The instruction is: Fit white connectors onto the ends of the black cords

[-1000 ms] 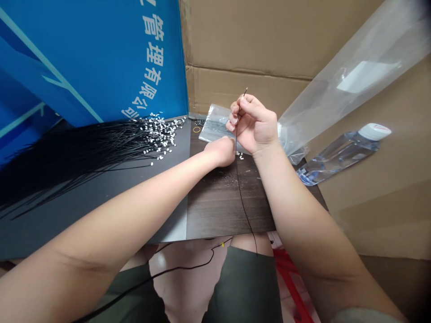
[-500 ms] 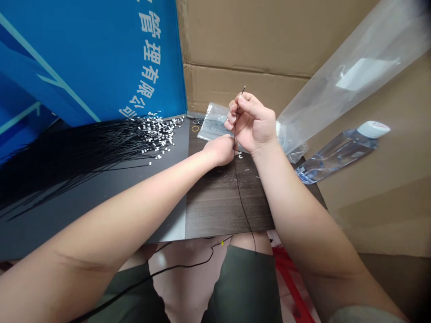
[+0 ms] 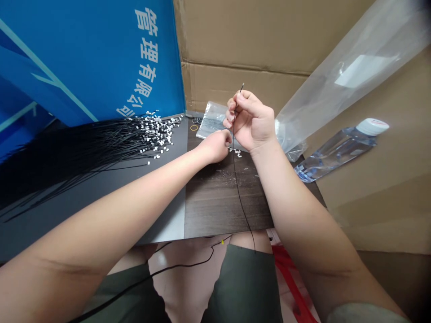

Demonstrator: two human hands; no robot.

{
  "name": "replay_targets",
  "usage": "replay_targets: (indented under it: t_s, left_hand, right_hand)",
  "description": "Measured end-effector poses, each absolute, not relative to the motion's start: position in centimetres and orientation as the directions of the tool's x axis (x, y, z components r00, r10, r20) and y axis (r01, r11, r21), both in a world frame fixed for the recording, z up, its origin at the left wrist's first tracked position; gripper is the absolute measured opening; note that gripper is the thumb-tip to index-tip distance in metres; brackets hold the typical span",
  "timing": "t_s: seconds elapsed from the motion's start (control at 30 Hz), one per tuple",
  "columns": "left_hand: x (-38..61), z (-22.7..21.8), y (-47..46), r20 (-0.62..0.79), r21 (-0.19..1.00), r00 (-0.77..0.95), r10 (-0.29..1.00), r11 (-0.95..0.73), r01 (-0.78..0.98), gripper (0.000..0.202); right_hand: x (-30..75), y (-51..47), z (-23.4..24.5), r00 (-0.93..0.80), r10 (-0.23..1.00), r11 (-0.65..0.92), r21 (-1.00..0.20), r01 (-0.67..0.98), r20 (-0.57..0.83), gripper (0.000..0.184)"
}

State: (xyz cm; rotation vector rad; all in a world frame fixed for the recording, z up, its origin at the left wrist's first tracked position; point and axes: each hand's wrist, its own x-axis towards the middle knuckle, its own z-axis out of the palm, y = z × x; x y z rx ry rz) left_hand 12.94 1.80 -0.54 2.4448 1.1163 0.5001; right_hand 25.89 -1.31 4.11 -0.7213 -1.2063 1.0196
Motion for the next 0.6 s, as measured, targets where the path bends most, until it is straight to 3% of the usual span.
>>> replay_targets:
  t_s: [0.1, 0.43, 0.6]
  left_hand:
    - [13.0, -0.3, 1.6, 0.130, 0.509, 0.607, 0.784, -0.578, 0.638, 0.010]
    - [14.0, -0.4, 1.0, 0.042, 0.378, 0.625, 0.780, -0.591, 0.712, 0.013]
    - [13.2, -0.2, 1.0, 0.097, 0.499, 0.622, 0.777, -0.578, 0.645, 0.020]
  right_hand:
    - [26.0, -1.2, 4.0, 0.023, 0.910, 0.408, -0.882, -0.235, 0.415, 0.051]
    - [26.3, -0.8, 3.9, 0.009, 0.898, 0.433, -0.882, -0.185, 0.439, 0.054]
    - [26.2, -0.6, 3.7, -0.004, 0.894, 0.433, -0.869, -0.237, 0.447, 0.050]
